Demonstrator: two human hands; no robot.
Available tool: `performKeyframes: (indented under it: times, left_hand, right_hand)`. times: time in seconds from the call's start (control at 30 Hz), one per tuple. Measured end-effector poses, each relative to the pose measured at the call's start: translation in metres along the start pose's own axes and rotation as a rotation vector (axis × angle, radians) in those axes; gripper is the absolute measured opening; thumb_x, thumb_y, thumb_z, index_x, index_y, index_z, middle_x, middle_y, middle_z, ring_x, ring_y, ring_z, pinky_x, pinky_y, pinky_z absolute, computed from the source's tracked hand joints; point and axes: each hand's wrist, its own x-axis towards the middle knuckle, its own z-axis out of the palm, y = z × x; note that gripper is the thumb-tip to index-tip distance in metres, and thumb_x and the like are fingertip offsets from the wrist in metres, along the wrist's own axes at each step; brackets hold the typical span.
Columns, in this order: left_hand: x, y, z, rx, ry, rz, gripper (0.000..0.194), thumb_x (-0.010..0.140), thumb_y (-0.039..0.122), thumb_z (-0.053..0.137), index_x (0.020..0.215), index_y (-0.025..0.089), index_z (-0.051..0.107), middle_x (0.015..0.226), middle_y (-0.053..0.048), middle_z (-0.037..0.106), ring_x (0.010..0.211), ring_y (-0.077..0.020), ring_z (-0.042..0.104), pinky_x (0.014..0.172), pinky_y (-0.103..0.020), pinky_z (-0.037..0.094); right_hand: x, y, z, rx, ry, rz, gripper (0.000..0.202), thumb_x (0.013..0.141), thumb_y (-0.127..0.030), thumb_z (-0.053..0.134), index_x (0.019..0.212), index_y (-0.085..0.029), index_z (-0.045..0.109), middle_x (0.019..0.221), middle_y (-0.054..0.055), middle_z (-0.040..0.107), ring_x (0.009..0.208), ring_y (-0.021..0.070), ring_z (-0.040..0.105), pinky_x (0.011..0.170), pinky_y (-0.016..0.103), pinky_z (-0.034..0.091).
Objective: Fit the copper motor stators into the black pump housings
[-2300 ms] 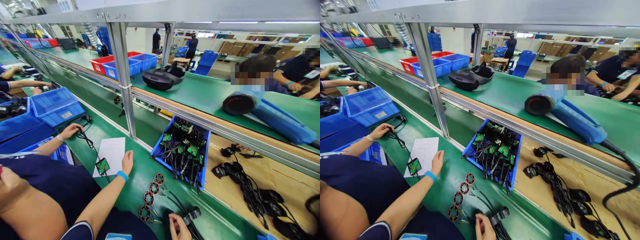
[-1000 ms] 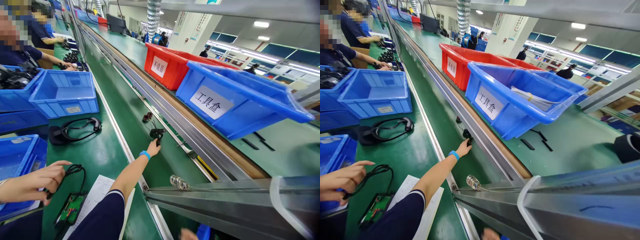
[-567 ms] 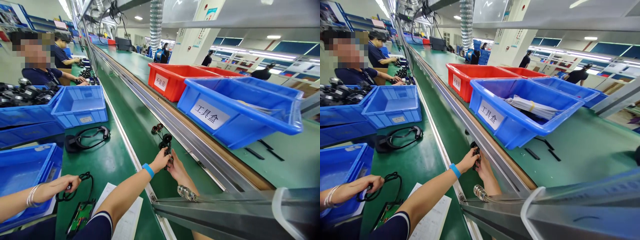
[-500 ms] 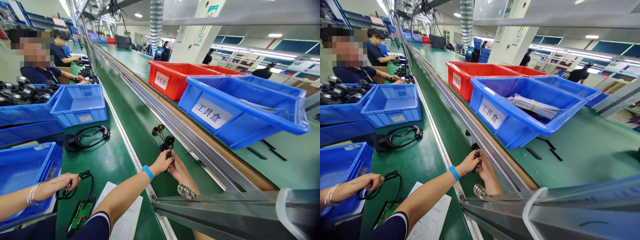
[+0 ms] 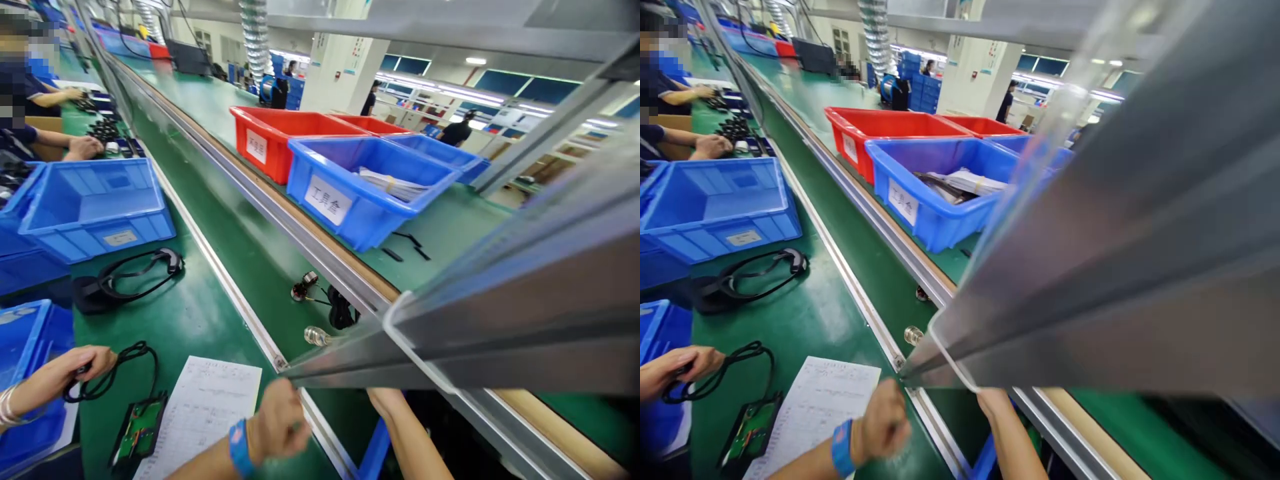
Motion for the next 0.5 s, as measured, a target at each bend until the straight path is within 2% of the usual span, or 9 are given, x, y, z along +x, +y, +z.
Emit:
performKeyframes:
  times: [0.03, 0.07, 0.1, 0.17, 0.23, 0.3, 0.37, 0.43, 0.5]
  left_hand:
    - [-0.016, 0.008, 0.014, 0.003, -0.163, 0.084, 0.033, 0.09, 0.062, 0.056, 0.078, 0.034, 0.07, 0.069, -0.001, 0.069, 0.06, -0.0204, 0.063, 0.058, -0.036, 0.055]
    - [-0.027, 0.013, 0.028, 0.052, -0.308, 0.105, 0.025, 0.087, 0.057, 0.061, 0.089, 0.034, 0.071, 0.082, -0.002, 0.074, 0.07, -0.0212, 0.068, 0.065, -0.035, 0.059]
    - [-0.032, 0.014, 0.042, 0.112, -0.408, 0.081, 0.027, 0.086, 0.05, 0.064, 0.105, 0.032, 0.071, 0.099, -0.005, 0.076, 0.086, -0.0228, 0.072, 0.077, -0.036, 0.062]
    - [-0.025, 0.008, 0.068, 0.257, -0.466, -0.069, 0.055, 0.088, 0.038, 0.064, 0.139, 0.021, 0.057, 0.136, -0.016, 0.064, 0.125, -0.0297, 0.062, 0.106, -0.045, 0.055]
    - [-0.002, -0.006, 0.091, 0.361, -0.425, -0.214, 0.077, 0.089, 0.029, 0.062, 0.159, 0.014, 0.032, 0.157, -0.024, 0.041, 0.148, -0.0374, 0.039, 0.119, -0.058, 0.04]
    - [0.027, -0.024, 0.111, 0.454, -0.42, -0.303, 0.091, 0.085, 0.021, 0.067, 0.164, 0.016, 0.021, 0.165, -0.024, 0.026, 0.156, -0.0427, 0.021, 0.121, -0.065, 0.03]
    - [0.051, -0.039, 0.126, 0.521, -0.445, -0.344, 0.101, 0.075, 0.013, 0.078, 0.162, 0.022, 0.029, 0.168, -0.021, 0.019, 0.157, -0.0473, 0.01, 0.122, -0.068, 0.023]
    - [0.069, -0.05, 0.14, 0.547, -0.508, -0.337, 0.102, 0.064, 0.013, 0.089, 0.155, 0.026, 0.043, 0.168, -0.018, 0.023, 0.155, -0.051, 0.008, 0.122, -0.069, 0.018]
    - [0.081, -0.056, 0.153, 0.536, -0.595, -0.301, 0.089, 0.066, 0.025, 0.092, 0.147, 0.026, 0.053, 0.164, -0.017, 0.032, 0.153, -0.0499, 0.017, 0.121, -0.069, 0.019]
  right_hand:
    - [-0.014, -0.002, -0.012, -0.012, 0.016, 0.016, 0.05, 0.068, -0.06, 0.083, 0.09, -0.017, 0.07, 0.079, 0.005, 0.063, 0.07, 0.0145, 0.058, 0.06, 0.024, 0.05]
    - [-0.029, -0.003, -0.023, -0.022, 0.031, 0.028, 0.049, 0.069, -0.06, 0.083, 0.088, -0.017, 0.068, 0.074, 0.003, 0.06, 0.065, 0.0126, 0.054, 0.056, 0.023, 0.047]
    - [-0.045, -0.005, -0.033, -0.03, 0.045, 0.038, 0.05, 0.069, -0.06, 0.082, 0.09, -0.016, 0.067, 0.07, 0.001, 0.056, 0.061, 0.011, 0.05, 0.053, 0.022, 0.043]
    - [-0.077, -0.007, -0.052, -0.038, 0.064, 0.069, 0.06, 0.067, -0.062, 0.08, 0.102, -0.016, 0.065, 0.07, -0.001, 0.052, 0.057, 0.0094, 0.045, 0.051, 0.022, 0.041]
    - [-0.108, -0.004, -0.067, -0.046, 0.092, 0.109, 0.072, 0.066, -0.066, 0.078, 0.116, -0.016, 0.061, 0.072, -0.002, 0.05, 0.057, 0.0091, 0.043, 0.053, 0.023, 0.04]
    - [-0.135, 0.003, -0.081, -0.061, 0.13, 0.139, 0.076, 0.067, -0.067, 0.077, 0.12, -0.014, 0.059, 0.074, -0.002, 0.05, 0.058, 0.0087, 0.042, 0.054, 0.023, 0.04]
    - [-0.158, 0.013, -0.091, -0.073, 0.172, 0.142, 0.074, 0.07, -0.068, 0.075, 0.117, -0.014, 0.059, 0.078, -0.001, 0.053, 0.059, 0.0079, 0.042, 0.056, 0.022, 0.039]
    - [-0.176, 0.022, -0.099, -0.076, 0.212, 0.141, 0.073, 0.072, -0.07, 0.073, 0.116, -0.014, 0.058, 0.082, 0.0, 0.055, 0.058, 0.0066, 0.04, 0.056, 0.022, 0.038]
    - [-0.188, 0.029, -0.104, -0.07, 0.241, 0.13, 0.073, 0.073, -0.072, 0.072, 0.116, -0.015, 0.058, 0.085, 0.001, 0.056, 0.057, 0.0058, 0.039, 0.055, 0.021, 0.036]
